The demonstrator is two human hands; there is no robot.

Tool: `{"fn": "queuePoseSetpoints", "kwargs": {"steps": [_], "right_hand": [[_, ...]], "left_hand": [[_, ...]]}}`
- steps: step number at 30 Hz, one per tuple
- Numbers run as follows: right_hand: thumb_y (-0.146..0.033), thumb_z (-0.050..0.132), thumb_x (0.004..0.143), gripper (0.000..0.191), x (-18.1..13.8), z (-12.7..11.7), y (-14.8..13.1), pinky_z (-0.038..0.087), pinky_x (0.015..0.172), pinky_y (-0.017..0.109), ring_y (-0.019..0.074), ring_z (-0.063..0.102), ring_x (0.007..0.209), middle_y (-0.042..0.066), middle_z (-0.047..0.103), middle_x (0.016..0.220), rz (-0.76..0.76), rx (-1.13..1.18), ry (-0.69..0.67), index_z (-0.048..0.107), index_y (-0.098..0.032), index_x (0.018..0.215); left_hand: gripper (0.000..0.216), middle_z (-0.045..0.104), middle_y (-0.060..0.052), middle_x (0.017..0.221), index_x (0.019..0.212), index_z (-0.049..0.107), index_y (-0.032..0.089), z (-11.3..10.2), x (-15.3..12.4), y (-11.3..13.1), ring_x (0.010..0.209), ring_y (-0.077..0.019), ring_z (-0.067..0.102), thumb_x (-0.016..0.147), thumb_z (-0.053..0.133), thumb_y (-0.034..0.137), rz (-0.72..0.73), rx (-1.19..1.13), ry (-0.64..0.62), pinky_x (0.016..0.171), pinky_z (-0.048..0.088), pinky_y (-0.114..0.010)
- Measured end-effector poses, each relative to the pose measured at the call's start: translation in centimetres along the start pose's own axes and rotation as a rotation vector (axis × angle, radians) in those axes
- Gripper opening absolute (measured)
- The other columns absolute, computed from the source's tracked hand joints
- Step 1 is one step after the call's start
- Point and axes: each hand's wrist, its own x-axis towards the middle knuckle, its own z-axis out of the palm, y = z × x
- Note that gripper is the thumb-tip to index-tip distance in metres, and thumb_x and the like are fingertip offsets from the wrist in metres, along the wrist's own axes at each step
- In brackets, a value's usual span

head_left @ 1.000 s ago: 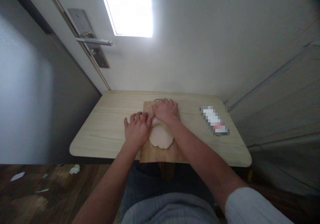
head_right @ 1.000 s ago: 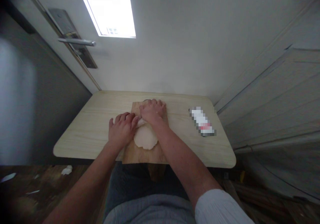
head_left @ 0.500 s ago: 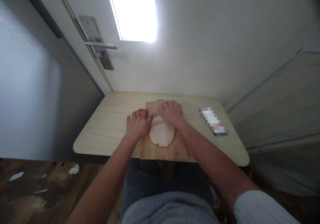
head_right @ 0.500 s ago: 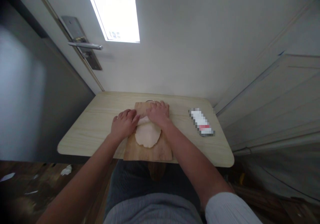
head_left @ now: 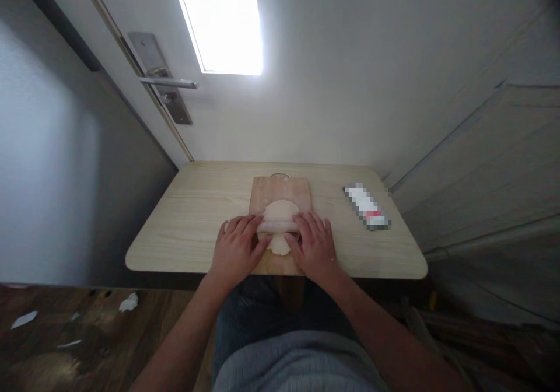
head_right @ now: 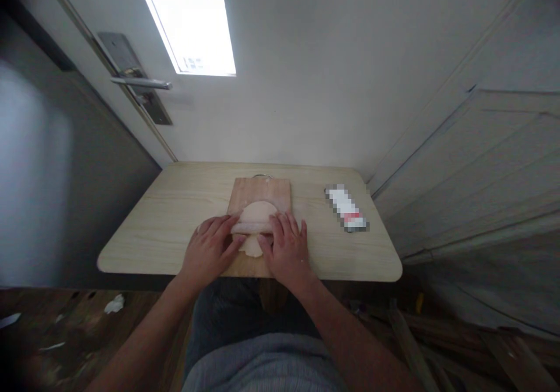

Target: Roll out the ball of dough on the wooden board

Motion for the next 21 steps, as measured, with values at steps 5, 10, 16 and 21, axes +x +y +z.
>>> {"fn": "queuePoseSetpoints", "kwargs": {"steps": [5,10,16,21], "right_hand": [[-0.043,0.056,0.098,0.030,0.1,0.2,0.7,0.028,0.116,0.058,0.0326,0.047,0.138,0.011,0.065,0.135,-0.014,0.060,0.063,0.065,-0.022,0.118],[-0.042,0.057,0.098,0.025,-0.1,0.0,1.9,0.023,0.119,0.057,0.0317,0.046,0.138,0.010,0.066,0.134,-0.078,0.075,0.108,0.065,-0.022,0.110],[-0.042,0.054,0.100,0.024,-0.7,0.2,2.7,0.026,0.115,0.058,0.0330,0.049,0.131,0.011,0.070,0.124,0.092,0.081,0.179,0.062,-0.020,0.108],[-0.040,0.049,0.101,0.024,0.9,0.1,2.1,0.029,0.114,0.056,0.0312,0.053,0.126,0.014,0.070,0.120,0.163,0.136,0.164,0.062,-0.020,0.106]], "left_hand": [[0.050,0.067,-0.009,0.134,0.135,0.058,0.025,-1.5,0.1,-0.9,0.127,-0.0338,0.057,0.091,0.063,0.048,0.034,-0.033,-0.109,0.115,0.030,-0.068],[0.065,0.062,-0.010,0.142,0.143,0.050,0.028,-2.2,0.7,-1.8,0.134,-0.0321,0.053,0.083,0.073,0.043,0.036,-0.146,-0.029,0.116,0.035,-0.062],[0.076,0.056,-0.017,0.148,0.150,0.041,0.019,0.1,-0.3,-2.1,0.136,-0.0325,0.054,0.086,0.069,0.050,-0.173,-0.319,0.097,0.114,0.042,-0.054],[0.071,0.057,-0.019,0.147,0.149,0.042,0.017,1.8,-1.0,-1.0,0.138,-0.0319,0.052,0.090,0.065,0.051,-0.192,-0.339,0.006,0.117,0.036,-0.057]]}}
